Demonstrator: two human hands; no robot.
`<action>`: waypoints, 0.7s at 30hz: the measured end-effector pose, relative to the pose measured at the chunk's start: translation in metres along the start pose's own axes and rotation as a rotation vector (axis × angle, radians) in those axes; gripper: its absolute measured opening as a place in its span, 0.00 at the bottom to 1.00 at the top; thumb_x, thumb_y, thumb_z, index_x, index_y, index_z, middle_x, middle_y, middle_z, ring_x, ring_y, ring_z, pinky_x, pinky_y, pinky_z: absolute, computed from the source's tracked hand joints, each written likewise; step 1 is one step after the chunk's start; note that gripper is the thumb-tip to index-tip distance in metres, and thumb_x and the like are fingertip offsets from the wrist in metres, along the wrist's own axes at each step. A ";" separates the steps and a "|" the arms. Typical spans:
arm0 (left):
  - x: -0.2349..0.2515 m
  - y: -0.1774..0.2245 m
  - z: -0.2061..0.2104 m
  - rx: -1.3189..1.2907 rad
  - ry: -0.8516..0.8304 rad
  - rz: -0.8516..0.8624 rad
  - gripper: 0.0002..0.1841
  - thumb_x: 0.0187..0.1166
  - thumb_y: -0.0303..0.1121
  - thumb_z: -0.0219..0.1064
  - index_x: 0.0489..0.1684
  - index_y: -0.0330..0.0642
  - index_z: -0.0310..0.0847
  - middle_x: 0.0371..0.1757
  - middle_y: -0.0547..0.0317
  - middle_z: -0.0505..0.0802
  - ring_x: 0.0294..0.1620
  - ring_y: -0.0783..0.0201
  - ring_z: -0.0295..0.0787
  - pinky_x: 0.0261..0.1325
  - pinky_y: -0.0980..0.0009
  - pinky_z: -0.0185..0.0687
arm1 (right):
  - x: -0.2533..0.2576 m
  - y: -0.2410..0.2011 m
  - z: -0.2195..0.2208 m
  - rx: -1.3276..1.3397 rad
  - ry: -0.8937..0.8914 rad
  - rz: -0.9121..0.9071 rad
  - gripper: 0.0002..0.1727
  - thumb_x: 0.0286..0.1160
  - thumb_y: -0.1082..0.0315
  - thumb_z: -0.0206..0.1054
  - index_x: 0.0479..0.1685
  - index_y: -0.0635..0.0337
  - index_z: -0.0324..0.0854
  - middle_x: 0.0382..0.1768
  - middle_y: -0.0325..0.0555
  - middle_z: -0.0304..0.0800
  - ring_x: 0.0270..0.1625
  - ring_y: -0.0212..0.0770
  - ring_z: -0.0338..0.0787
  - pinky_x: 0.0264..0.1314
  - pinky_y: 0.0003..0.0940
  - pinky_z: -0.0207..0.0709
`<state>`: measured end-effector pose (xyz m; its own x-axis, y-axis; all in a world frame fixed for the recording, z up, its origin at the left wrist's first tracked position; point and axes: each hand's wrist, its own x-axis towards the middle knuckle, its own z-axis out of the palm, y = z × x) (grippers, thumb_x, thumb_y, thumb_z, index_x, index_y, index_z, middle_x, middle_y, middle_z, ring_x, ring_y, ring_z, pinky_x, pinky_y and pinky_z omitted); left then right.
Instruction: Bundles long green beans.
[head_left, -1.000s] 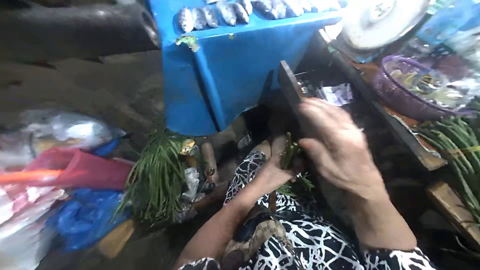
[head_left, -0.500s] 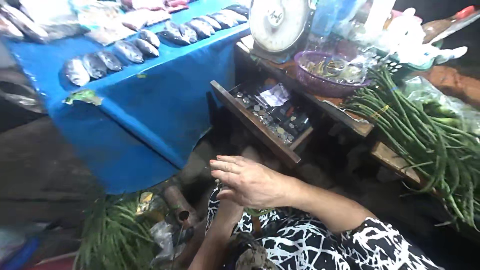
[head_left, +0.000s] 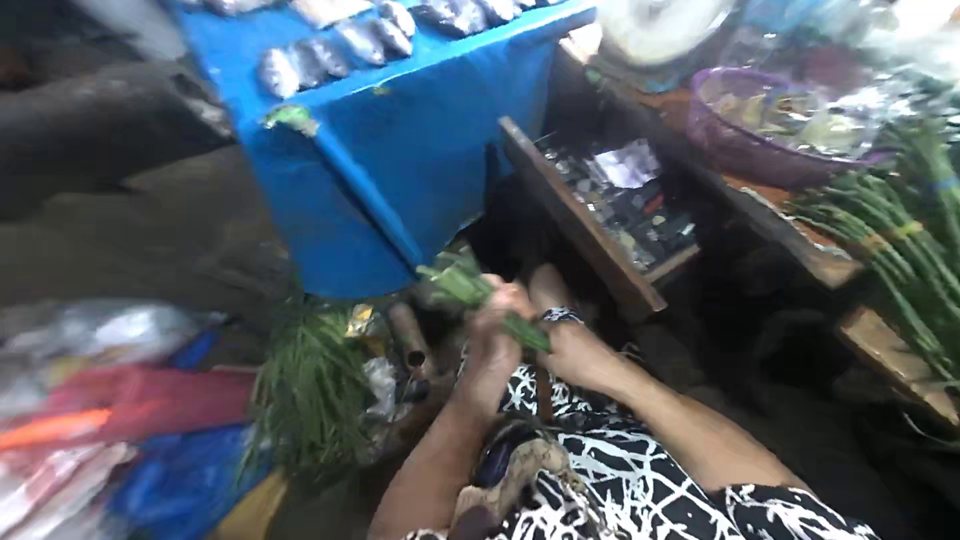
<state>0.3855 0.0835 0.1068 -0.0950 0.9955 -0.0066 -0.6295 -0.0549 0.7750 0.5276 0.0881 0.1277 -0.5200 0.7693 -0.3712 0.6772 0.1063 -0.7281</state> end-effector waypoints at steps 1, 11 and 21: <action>-0.001 -0.008 0.005 0.098 0.044 -0.001 0.08 0.65 0.29 0.73 0.32 0.51 0.78 0.23 0.64 0.89 0.27 0.67 0.88 0.37 0.67 0.88 | 0.002 0.001 0.000 -0.056 0.035 0.013 0.20 0.79 0.62 0.66 0.63 0.67 0.83 0.52 0.63 0.91 0.58 0.60 0.90 0.66 0.60 0.79; -0.002 -0.010 -0.005 0.112 -0.128 -0.092 0.14 0.81 0.46 0.68 0.30 0.48 0.77 0.17 0.65 0.85 0.21 0.66 0.87 0.38 0.66 0.90 | -0.011 0.005 -0.022 -0.248 -0.118 -0.004 0.30 0.77 0.41 0.68 0.48 0.66 0.85 0.36 0.59 0.88 0.45 0.60 0.89 0.52 0.64 0.77; -0.013 0.001 0.020 0.462 -0.046 -0.156 0.13 0.66 0.22 0.74 0.44 0.40 0.78 0.28 0.65 0.89 0.25 0.73 0.86 0.30 0.76 0.85 | -0.039 -0.004 -0.033 -0.119 0.726 -0.576 0.14 0.83 0.61 0.66 0.54 0.59 0.91 0.45 0.42 0.95 0.51 0.34 0.92 0.61 0.33 0.85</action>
<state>0.4016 0.0717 0.1209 0.0142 0.9921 -0.1247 -0.2240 0.1247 0.9666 0.5622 0.0782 0.1636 -0.3665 0.7787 0.5091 0.4855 0.6269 -0.6094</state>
